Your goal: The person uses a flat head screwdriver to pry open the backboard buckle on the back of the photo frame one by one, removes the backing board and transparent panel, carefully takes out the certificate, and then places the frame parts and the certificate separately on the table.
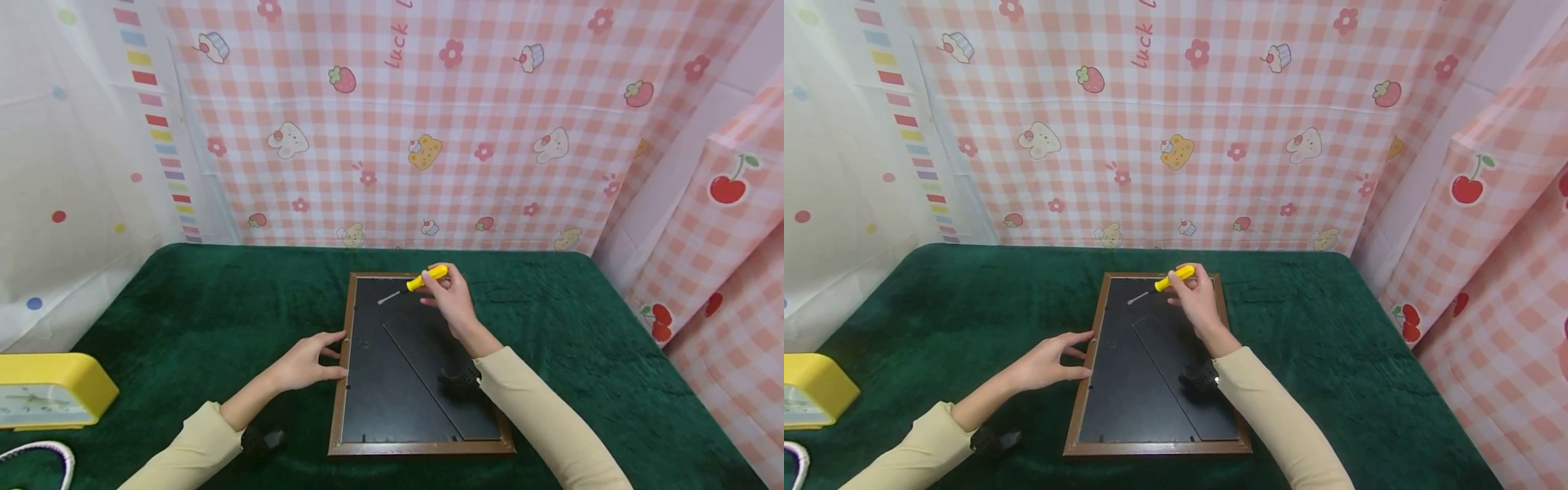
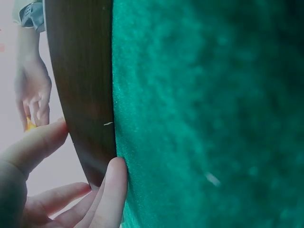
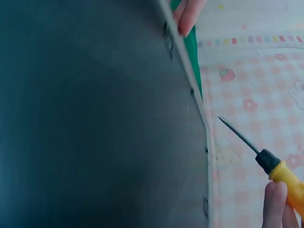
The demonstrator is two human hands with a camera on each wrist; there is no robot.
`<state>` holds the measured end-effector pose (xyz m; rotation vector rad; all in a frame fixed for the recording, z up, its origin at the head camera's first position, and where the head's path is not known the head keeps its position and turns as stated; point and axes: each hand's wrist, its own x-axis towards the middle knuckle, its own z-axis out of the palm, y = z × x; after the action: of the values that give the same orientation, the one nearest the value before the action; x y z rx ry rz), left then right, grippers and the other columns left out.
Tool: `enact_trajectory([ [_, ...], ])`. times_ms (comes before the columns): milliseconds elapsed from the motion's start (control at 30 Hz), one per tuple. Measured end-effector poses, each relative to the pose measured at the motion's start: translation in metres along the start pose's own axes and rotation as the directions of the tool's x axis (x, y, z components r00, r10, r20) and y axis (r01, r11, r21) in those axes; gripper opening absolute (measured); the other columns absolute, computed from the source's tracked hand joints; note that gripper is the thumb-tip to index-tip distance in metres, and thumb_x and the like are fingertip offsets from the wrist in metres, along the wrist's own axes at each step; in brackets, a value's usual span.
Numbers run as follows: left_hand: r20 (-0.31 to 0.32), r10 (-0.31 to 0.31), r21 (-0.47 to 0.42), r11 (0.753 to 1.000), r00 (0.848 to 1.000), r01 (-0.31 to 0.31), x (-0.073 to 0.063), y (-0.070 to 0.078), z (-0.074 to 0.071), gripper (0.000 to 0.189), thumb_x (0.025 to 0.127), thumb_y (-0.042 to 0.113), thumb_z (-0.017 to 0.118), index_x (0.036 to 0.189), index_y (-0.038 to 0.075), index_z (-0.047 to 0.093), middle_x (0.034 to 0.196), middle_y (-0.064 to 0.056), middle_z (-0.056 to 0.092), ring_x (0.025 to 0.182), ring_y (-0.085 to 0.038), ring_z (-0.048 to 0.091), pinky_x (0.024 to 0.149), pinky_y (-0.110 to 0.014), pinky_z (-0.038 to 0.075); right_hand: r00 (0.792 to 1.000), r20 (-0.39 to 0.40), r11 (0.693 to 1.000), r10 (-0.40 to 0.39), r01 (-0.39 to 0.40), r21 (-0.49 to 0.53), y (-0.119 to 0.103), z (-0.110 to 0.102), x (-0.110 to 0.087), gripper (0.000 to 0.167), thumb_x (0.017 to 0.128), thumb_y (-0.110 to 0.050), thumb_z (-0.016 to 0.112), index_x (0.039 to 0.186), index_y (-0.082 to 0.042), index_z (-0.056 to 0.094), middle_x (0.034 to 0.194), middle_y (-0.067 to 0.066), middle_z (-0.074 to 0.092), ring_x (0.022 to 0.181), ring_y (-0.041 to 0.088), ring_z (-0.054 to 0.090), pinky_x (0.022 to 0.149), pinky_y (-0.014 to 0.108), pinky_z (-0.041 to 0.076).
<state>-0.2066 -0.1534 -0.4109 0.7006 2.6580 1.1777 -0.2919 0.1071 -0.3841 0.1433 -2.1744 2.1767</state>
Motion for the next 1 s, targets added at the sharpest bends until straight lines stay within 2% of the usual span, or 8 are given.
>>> enact_trajectory([
  [100,-0.002,-0.004,0.005,1.000,1.000,0.004,0.001,-0.001,0.000,0.066,0.077,0.018,0.069,0.128,-0.009,0.037,0.123,-0.025,0.042,0.096,-0.031,0.055,0.067,-0.030,0.050,0.996,-0.064,0.995,0.058,-0.053,0.090,0.006,0.012,0.001,0.035,0.087,-0.021,0.057,0.114,-0.004,0.043,0.102,0.016,0.057,0.083,0.022,0.061,0.068,0.029,0.051],
  [200,-0.003,-0.005,0.003,1.000,1.000,0.005,0.001,-0.001,0.001,0.066,0.076,0.017,0.069,0.128,-0.009,0.038,0.123,-0.025,0.043,0.096,-0.031,0.055,0.066,-0.030,0.050,0.988,-0.107,0.986,0.110,-0.095,0.135,0.012,0.020,0.002,0.036,0.086,-0.021,0.058,0.115,-0.004,0.044,0.102,0.015,0.058,0.079,0.018,0.062,0.067,0.027,0.050],
  [433,0.006,-0.003,-0.003,1.000,1.000,0.003,0.001,-0.001,0.001,0.066,0.077,0.018,0.069,0.128,-0.009,0.037,0.123,-0.025,0.042,0.097,-0.031,0.055,0.066,-0.029,0.050,0.979,-0.099,0.972,0.176,-0.157,0.176,0.019,0.031,0.000,0.033,0.085,-0.014,0.059,0.111,0.000,0.045,0.096,0.019,0.060,0.071,0.018,0.063,0.062,0.026,0.051],
  [533,0.009,0.000,0.005,1.000,1.000,0.000,0.001,-0.001,0.001,0.067,0.077,0.018,0.070,0.128,-0.009,0.036,0.124,-0.025,0.041,0.097,-0.031,0.055,0.066,-0.030,0.050,0.973,-0.112,0.965,0.203,-0.179,0.194,0.020,0.034,-0.002,0.034,0.085,-0.013,0.059,0.112,0.002,0.044,0.094,0.020,0.060,0.071,0.019,0.063,0.064,0.026,0.051],
  [733,0.028,-0.019,0.017,1.000,0.999,0.018,0.002,0.002,-0.001,0.070,0.077,0.019,0.069,0.129,-0.010,0.033,0.127,-0.026,0.039,0.099,-0.031,0.053,0.068,-0.032,0.050,0.964,-0.142,0.960,0.225,-0.194,0.200,0.022,0.039,-0.008,0.030,0.085,-0.015,0.060,0.107,0.000,0.046,0.091,0.018,0.061,0.074,0.020,0.064,0.066,0.025,0.050],
  [1000,0.074,-0.024,0.010,1.000,0.997,0.023,0.003,0.002,-0.003,0.075,0.078,0.021,0.068,0.132,-0.011,0.027,0.131,-0.025,0.036,0.101,-0.030,0.052,0.070,-0.032,0.049,0.965,-0.154,0.966,0.210,-0.181,0.184,0.027,0.040,-0.010,0.030,0.086,-0.016,0.059,0.107,0.001,0.047,0.093,0.018,0.060,0.074,0.021,0.064,0.067,0.025,0.050],
])
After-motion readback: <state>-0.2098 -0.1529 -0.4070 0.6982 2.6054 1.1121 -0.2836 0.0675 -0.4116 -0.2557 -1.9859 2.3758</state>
